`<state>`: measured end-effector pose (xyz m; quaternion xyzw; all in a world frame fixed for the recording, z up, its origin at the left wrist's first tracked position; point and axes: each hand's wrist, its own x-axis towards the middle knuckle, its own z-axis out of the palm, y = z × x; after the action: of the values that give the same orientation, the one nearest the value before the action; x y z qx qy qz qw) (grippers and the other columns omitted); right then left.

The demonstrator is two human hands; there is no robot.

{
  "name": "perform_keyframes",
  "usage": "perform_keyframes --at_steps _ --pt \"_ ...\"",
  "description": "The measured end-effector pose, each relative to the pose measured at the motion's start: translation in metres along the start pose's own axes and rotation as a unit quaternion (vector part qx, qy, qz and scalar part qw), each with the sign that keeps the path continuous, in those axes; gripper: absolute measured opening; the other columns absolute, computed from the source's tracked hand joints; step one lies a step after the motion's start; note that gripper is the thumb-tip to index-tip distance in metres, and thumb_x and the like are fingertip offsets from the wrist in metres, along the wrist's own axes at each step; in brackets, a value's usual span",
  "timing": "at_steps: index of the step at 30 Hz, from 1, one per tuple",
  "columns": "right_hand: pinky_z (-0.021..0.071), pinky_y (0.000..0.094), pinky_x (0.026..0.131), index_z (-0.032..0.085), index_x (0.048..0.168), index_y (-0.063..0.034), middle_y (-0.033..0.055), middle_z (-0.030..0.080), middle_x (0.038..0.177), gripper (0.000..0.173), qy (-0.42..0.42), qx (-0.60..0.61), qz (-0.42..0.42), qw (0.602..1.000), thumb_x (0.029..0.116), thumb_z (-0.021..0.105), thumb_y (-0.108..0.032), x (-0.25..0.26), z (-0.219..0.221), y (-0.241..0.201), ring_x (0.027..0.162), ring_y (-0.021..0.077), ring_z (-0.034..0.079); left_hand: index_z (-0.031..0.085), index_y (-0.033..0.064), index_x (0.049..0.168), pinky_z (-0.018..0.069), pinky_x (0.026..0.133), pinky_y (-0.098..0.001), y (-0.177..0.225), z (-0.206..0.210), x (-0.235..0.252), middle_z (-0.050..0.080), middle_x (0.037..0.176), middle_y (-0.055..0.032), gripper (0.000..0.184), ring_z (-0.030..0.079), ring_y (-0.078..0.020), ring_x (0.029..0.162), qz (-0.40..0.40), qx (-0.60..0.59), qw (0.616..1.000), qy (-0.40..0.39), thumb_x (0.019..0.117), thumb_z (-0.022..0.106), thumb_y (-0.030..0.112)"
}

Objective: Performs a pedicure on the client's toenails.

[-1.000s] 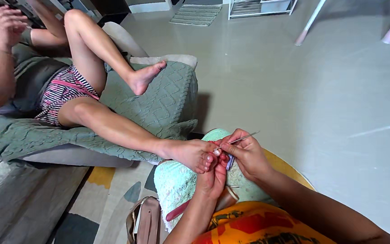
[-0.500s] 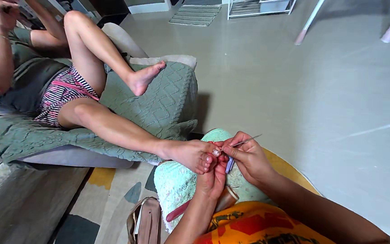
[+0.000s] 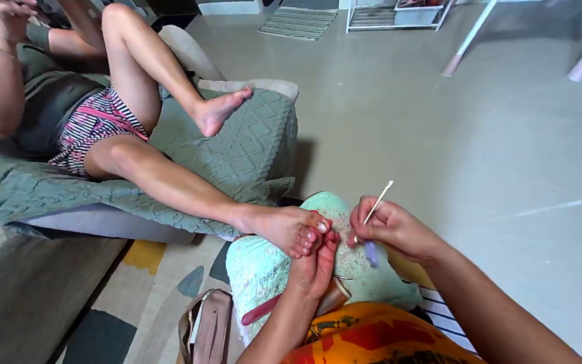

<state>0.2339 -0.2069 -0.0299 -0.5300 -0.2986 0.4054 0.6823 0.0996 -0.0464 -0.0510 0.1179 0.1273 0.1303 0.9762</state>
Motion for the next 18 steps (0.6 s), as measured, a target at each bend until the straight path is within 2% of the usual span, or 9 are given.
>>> perform_keyframes --at_steps 1,2,4,6,10,12,14,16,18 --pt "0.0592 0.0267 0.066 0.059 0.102 -0.0048 0.0039 0.071 0.086 0.013 -0.052 -0.121 0.066 0.989 0.0948 0.067 -0.012 -0.006 -0.013 -0.006 0.072 0.0106 0.070 0.069 0.0007 0.099 0.0584 0.088 -0.0343 0.000 0.001 0.000 0.070 0.095 -0.0130 0.007 0.070 -0.0221 0.088 -0.004 -0.004 1.000 0.002 0.0922 0.068 0.004" --pt "0.0572 0.0286 0.062 0.062 0.106 -0.0019 0.0055 0.070 0.085 0.015 -0.097 -0.246 0.127 0.956 0.0983 0.064 -0.015 -0.009 -0.023 -0.011 0.068 0.0115 0.068 0.068 0.0004 0.099 0.0584 0.089 -0.0347 0.000 0.002 0.000 0.070 0.097 -0.0139 0.007 0.071 -0.0230 0.090 -0.008 -0.008 1.000 0.004 0.0931 0.067 0.004" --pt "0.0581 0.0396 0.073 0.069 0.109 -0.0015 0.0110 0.069 0.091 0.017 -0.110 -0.416 0.193 0.882 0.1023 0.062 -0.016 -0.010 -0.032 -0.014 0.074 0.0196 0.067 0.068 -0.0011 0.100 0.0582 0.092 -0.0360 0.000 0.004 0.001 0.071 0.101 -0.0160 0.007 0.072 -0.0253 0.094 -0.012 -0.018 1.000 0.007 0.0944 0.064 0.002" --pt "0.0575 0.0427 0.077 0.071 0.108 -0.0012 0.0139 0.068 0.096 0.014 -0.045 -0.468 0.142 0.871 0.0984 0.066 -0.011 -0.012 -0.033 -0.020 0.080 0.0230 0.066 0.070 -0.0022 0.102 0.0579 0.094 -0.0367 0.000 0.006 0.001 0.072 0.104 -0.0175 0.010 0.073 -0.0266 0.099 -0.013 -0.032 0.999 0.006 0.0928 0.068 0.001" --pt "0.0512 0.0206 0.061 0.071 0.107 -0.0071 0.0016 0.065 0.086 0.016 0.063 -0.442 -0.029 0.894 0.0925 0.068 -0.013 -0.004 -0.023 -0.029 0.067 0.0047 0.057 0.070 -0.0028 0.108 0.0573 0.096 -0.0372 0.000 0.009 0.000 0.072 0.109 -0.0183 0.018 0.072 -0.0271 0.102 -0.010 -0.053 0.998 -0.016 0.0910 0.071 0.003" --pt "0.0473 0.0150 0.056 0.070 0.103 -0.0057 0.0000 0.065 0.087 0.015 0.088 -0.369 -0.085 0.921 0.0894 0.067 -0.011 0.006 -0.010 -0.024 0.066 0.0006 0.055 0.070 -0.0024 0.105 0.0577 0.095 -0.0376 0.000 0.009 0.000 0.072 0.107 -0.0185 0.014 0.072 -0.0278 0.101 -0.004 -0.055 0.998 -0.018 0.0914 0.070 0.002" --pt "0.0499 0.0157 0.053 0.067 0.102 -0.0043 -0.0006 0.066 0.085 0.015 0.105 -0.261 -0.116 0.953 0.0868 0.069 -0.006 0.013 0.008 -0.015 0.064 0.0014 0.058 0.070 -0.0012 0.100 0.0583 0.093 -0.0371 0.000 0.010 0.000 0.072 0.103 -0.0177 0.008 0.072 -0.0272 0.098 0.000 -0.047 0.999 -0.005 0.0927 0.067 0.001" --pt "0.0560 0.0215 0.057 0.064 0.103 -0.0029 0.0015 0.069 0.086 0.016 0.107 -0.163 -0.131 0.972 0.0883 0.071 -0.001 0.016 0.024 -0.003 0.065 0.0063 0.064 0.070 -0.0016 0.098 0.0587 0.092 -0.0364 0.000 0.011 -0.001 0.072 0.101 -0.0174 0.007 0.073 -0.0262 0.096 0.002 -0.036 0.999 0.008 0.0940 0.064 0.000" --pt "0.0598 0.0241 0.064 0.063 0.105 -0.0002 0.0037 0.070 0.090 0.015 0.109 -0.168 -0.120 0.972 0.0901 0.066 0.001 0.017 0.034 0.014 0.070 0.0084 0.067 0.069 -0.0025 0.099 0.0587 0.091 -0.0360 -0.001 0.011 -0.001 0.072 0.099 -0.0173 0.011 0.072 -0.0251 0.094 0.010 -0.019 1.000 0.020 0.0961 0.058 -0.003"
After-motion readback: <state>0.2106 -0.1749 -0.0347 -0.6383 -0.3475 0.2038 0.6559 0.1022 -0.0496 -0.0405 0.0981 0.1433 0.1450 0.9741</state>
